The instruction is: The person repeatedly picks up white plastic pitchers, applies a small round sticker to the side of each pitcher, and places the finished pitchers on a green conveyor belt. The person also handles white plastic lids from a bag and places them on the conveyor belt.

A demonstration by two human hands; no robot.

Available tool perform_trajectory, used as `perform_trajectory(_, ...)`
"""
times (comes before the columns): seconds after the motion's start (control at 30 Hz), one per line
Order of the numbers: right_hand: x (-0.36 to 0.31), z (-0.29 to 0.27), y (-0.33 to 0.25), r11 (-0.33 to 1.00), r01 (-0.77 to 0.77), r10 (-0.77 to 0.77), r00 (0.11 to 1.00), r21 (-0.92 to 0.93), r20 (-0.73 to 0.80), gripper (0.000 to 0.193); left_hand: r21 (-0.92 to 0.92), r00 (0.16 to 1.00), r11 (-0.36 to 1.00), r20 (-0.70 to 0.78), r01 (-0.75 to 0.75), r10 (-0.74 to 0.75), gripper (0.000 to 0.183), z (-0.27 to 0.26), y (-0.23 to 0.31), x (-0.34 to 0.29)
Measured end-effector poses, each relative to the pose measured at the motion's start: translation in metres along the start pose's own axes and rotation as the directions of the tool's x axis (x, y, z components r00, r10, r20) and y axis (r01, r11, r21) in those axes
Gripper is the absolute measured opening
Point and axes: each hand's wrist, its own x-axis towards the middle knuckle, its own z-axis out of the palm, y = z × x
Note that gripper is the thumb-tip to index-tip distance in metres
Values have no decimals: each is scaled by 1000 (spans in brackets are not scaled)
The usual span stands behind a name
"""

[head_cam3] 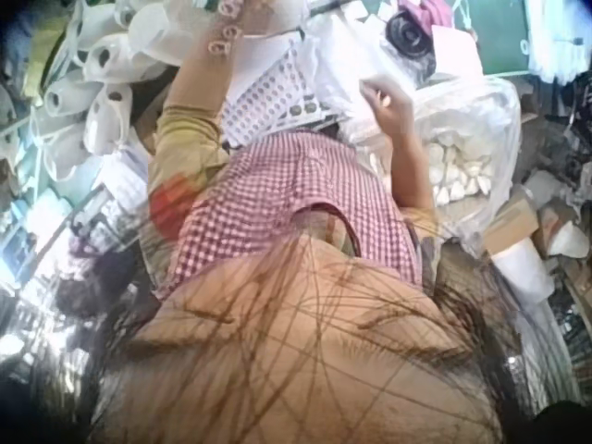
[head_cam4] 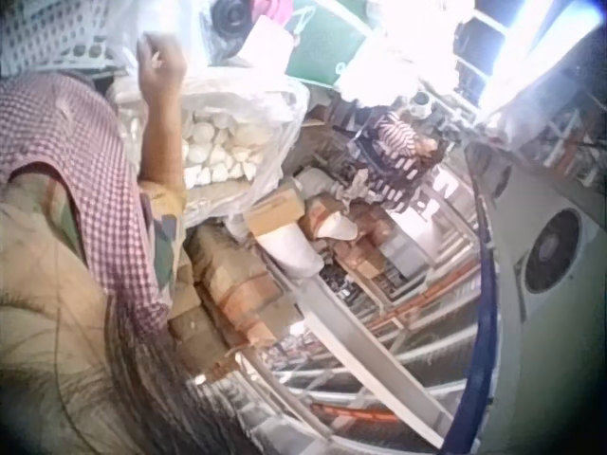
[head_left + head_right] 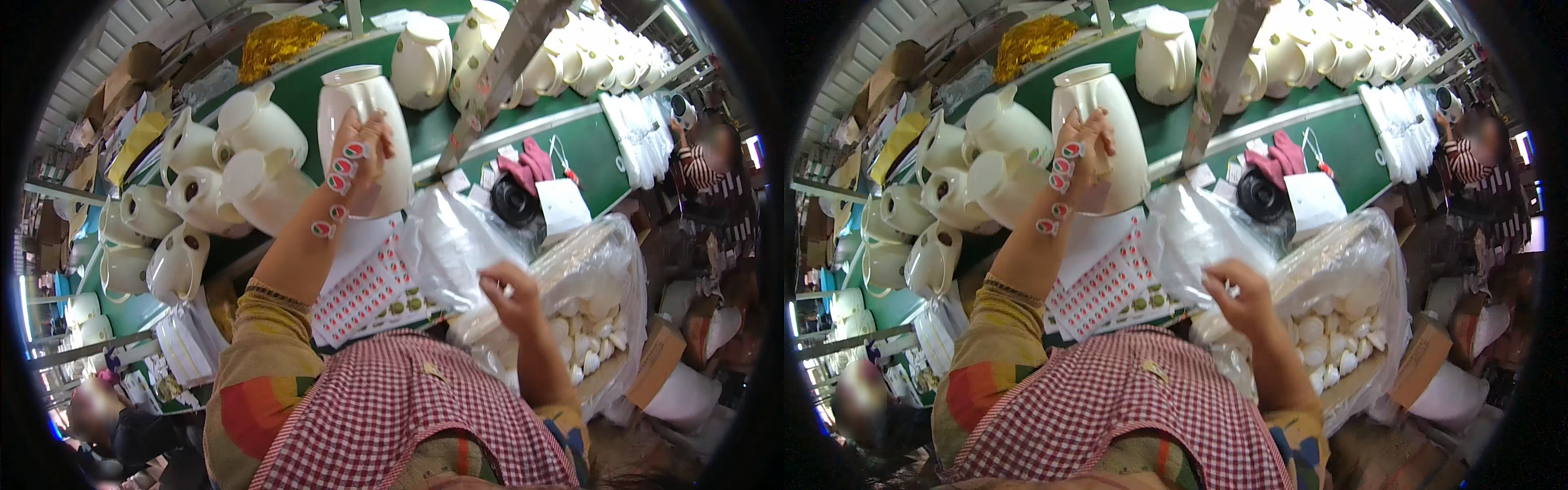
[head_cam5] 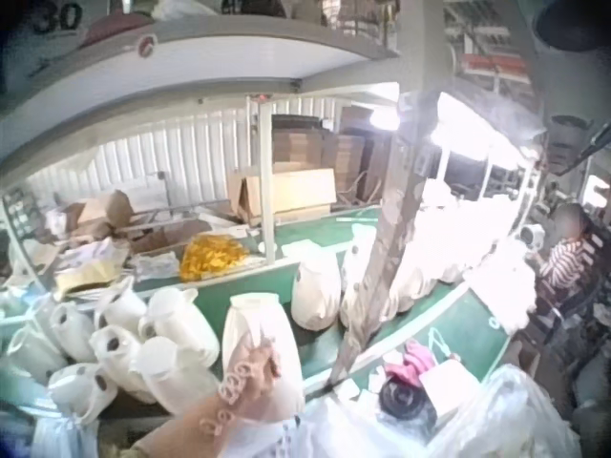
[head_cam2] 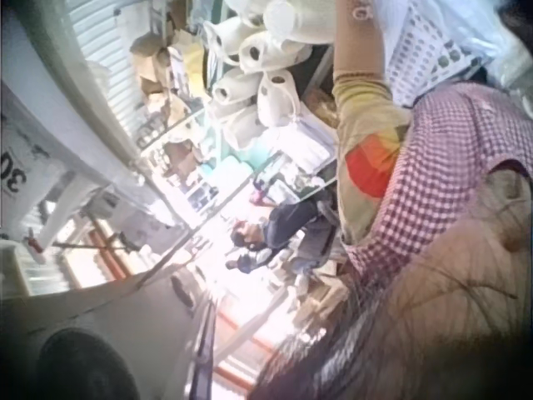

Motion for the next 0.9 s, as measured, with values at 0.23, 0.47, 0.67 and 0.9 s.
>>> perform_trajectory(0.23, 40, 16, -86, 926, 371, -360, 925, -75, 125, 23, 210, 903, 935, 266, 286, -337, 35, 39, -18, -136)
perform_trajectory(0.47, 12, 16, -87, 914, 282, -177, 923, -290, 342, 19, 481, 910, 873, 326, 73, -256, 36, 50, -43, -189)
perform_trajectory(0.67, 5, 19, -76, 944, 219, -132, 936, -247, 326, 9, 594, 923, 803, 273, 60, -271, 36, 58, -42, -197)
perform_trajectory(0.9, -1, 19, -80, 922, 347, -327, 935, -172, 135, 8, 243, 922, 895, 3, 375, -387, 22, 55, -54, -182)
